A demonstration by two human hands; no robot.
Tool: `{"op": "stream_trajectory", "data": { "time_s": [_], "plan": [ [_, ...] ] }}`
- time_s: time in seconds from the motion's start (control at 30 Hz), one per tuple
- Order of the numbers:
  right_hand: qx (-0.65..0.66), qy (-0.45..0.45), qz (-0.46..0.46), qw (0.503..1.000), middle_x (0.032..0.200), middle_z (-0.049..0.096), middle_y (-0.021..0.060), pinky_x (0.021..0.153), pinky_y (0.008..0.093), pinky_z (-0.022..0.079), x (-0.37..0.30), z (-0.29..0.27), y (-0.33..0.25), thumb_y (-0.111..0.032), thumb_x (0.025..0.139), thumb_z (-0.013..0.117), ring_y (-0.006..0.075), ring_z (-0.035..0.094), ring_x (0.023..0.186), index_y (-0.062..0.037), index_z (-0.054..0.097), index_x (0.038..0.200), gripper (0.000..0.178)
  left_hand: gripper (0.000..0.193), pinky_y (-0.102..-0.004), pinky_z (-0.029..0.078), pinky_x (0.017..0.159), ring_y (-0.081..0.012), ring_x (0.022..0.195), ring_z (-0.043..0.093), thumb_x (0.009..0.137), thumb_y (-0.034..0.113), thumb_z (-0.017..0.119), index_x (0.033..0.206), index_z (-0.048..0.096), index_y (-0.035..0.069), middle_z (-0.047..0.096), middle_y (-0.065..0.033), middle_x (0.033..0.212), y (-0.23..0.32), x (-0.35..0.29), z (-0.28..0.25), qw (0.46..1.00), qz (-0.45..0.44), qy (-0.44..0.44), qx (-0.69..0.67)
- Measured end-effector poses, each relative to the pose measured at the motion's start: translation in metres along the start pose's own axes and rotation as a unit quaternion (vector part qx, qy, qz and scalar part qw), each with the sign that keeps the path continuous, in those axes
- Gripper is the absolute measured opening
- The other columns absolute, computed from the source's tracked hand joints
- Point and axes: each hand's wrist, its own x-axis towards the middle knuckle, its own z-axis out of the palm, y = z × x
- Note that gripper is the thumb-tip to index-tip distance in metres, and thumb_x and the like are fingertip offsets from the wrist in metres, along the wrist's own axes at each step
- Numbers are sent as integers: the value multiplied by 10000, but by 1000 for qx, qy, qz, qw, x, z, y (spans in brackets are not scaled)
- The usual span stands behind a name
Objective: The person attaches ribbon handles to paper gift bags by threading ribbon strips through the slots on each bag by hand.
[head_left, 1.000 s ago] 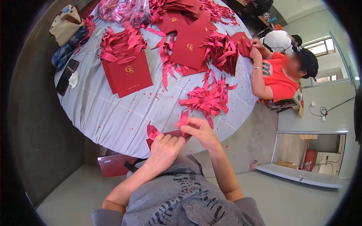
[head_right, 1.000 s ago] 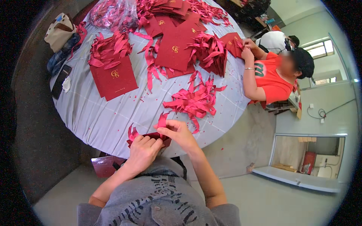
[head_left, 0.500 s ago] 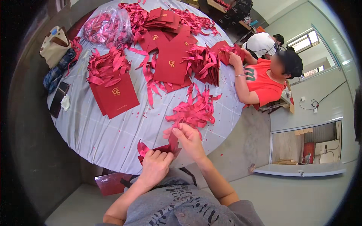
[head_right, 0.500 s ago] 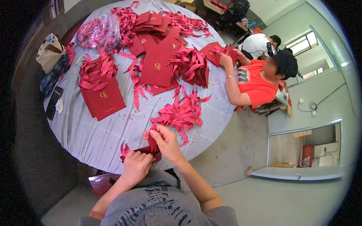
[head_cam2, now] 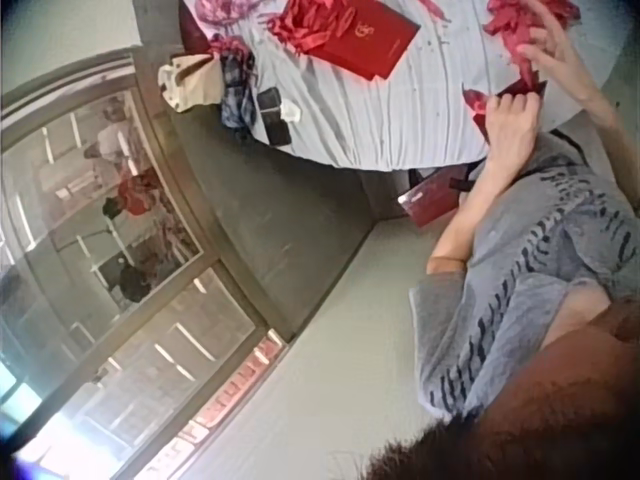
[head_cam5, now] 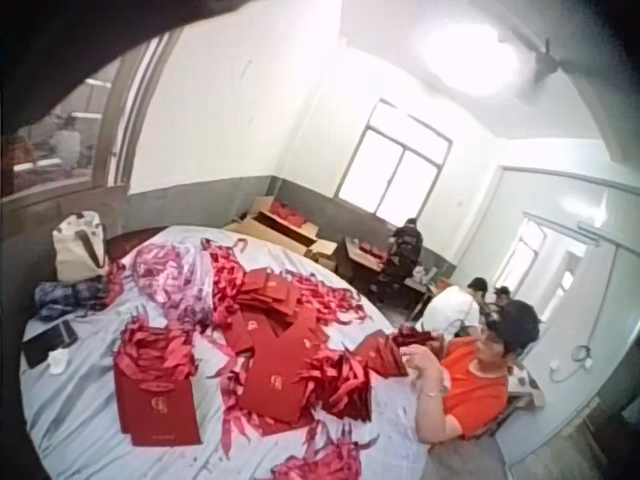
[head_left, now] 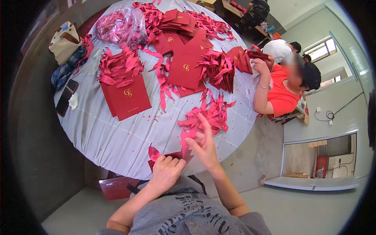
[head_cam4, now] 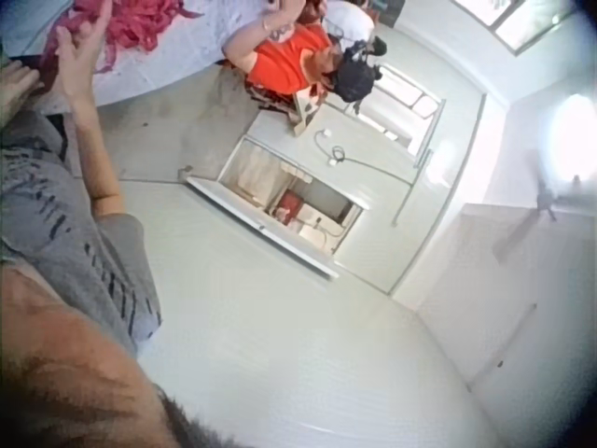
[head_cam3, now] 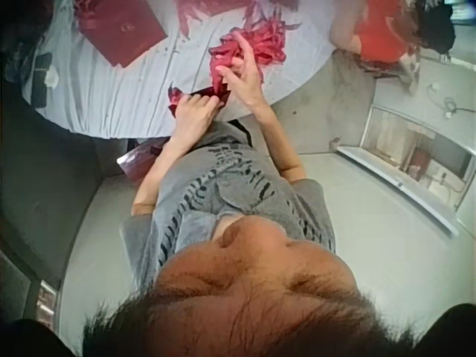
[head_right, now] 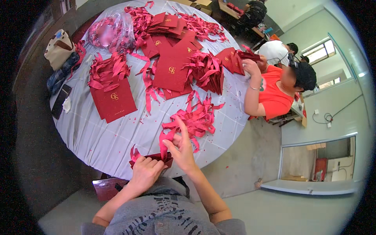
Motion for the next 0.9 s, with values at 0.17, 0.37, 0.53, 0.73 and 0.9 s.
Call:
{"op": "stream_trajectory", "data": {
  "time_s": [0.17, 0.37, 0.53, 0.73, 0.9],
  "plan": [
    [-63, -22, 68, 995, 932, 611, 39, 675, 210, 480, -1, -8, 7, -1, 850, 598, 83, 594, 812, -15, 426, 1247, 432, 80, -323, 370, 587, -174, 584, 508, 706, 136, 587, 712, 514, 102, 491, -22, 592, 2, 0, -3, 1000, 7, -5, -9],
    [-48, -36, 109, 992, 894, 612, 21, 671, 205, 477, -2, -7, 10, 13, 805, 647, 75, 594, 787, -8, 467, 1167, 405, 216, -321, 348, 562, -170, 560, 494, 760, 237, 668, 673, 511, 118, 489, -6, 566, 1, -2, -1, 1000, 3, 6, 1],
    [-35, -32, 118, 992, 881, 625, 34, 692, 225, 491, 1, -7, 1, 35, 789, 650, 94, 608, 778, 3, 453, 1188, 446, 220, -321, 348, 561, -168, 558, 492, 754, 236, 673, 670, 506, 120, 488, -5, 565, 0, 0, 1, 1000, 1, 9, -6],
    [17, -4, 166, 986, 913, 665, 101, 758, 259, 502, 1, -9, 1, 30, 802, 637, 159, 649, 830, 9, 473, 1186, 418, 216, -320, 345, 555, -166, 556, 492, 738, 227, 677, 666, 503, 122, 489, -5, 567, 1, -1, -1, 1000, 1, 12, -3],
    [9, -6, 131, 991, 916, 664, 91, 777, 258, 494, 1, -8, 1, 2, 838, 609, 159, 645, 845, 17, 513, 1135, 313, 214, -319, 345, 555, -164, 555, 493, 736, 225, 681, 665, 508, 121, 492, -4, 568, 1, -2, 1, 1000, 4, 10, -7]
  ]
}}
